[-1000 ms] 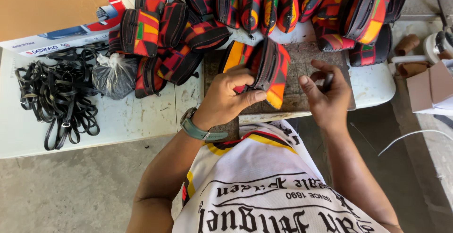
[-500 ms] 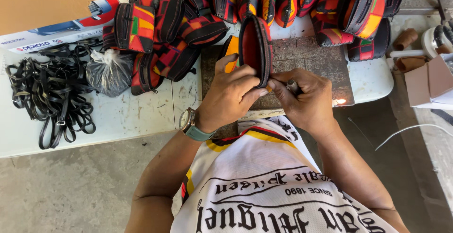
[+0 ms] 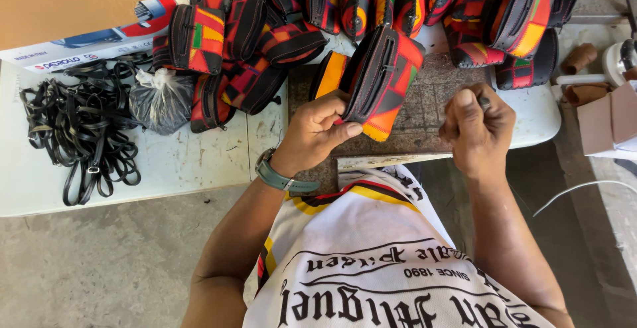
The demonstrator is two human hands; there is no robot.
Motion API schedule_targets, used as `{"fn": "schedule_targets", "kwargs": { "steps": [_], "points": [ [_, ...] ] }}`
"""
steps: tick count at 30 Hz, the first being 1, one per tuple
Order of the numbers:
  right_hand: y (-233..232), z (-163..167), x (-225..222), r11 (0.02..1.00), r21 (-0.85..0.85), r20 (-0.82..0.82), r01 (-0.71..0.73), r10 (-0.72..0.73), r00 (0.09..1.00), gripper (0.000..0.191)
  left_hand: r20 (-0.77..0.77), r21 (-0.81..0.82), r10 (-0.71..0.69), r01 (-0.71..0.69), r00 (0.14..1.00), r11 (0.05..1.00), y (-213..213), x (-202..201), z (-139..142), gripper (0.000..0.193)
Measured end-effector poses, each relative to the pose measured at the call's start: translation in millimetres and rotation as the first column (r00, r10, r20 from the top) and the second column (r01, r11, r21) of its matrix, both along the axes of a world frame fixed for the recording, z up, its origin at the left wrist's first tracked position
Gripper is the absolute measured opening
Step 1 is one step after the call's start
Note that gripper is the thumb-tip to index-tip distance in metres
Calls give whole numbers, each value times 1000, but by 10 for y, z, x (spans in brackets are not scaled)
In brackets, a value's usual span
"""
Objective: The person holds a small patchwork fabric pouch in one hand and a lighter in the other, running the flame along the pouch's edges and zipper area to seal or trim loose material. They rotate the pouch to treat different sides, then set it on the table and pick up another pouch to repeat the process.
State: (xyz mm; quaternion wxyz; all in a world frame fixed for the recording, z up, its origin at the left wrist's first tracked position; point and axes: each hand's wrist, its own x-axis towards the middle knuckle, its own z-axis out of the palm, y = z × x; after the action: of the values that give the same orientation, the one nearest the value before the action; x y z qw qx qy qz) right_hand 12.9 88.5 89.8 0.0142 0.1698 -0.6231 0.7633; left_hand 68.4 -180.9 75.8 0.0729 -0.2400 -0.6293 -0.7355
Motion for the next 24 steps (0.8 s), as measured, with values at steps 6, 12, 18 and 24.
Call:
{"fn": "schedule_targets", "kwargs": {
  "steps": [6,12,18,24],
  "points": [
    [-79,-74,-28,980,14,163,-199,194,967,48,133,-2,-207,210,969,978,-37,14,-148,11],
    [-188,-142,-51,975,25,251,-220,207,946,42,76,-260,-163,178,984,949,-98,12,-200,27],
    [-226,-91,32,962,146,127,-229,211,969,36,305,-7,-278,294,911,956,-116,-79,-195,40],
    [-290,53,91,847,530,-409,-35,292,865,35,568,91,-103,62,817,994,-5,-320,-139,40]
  ]
}}
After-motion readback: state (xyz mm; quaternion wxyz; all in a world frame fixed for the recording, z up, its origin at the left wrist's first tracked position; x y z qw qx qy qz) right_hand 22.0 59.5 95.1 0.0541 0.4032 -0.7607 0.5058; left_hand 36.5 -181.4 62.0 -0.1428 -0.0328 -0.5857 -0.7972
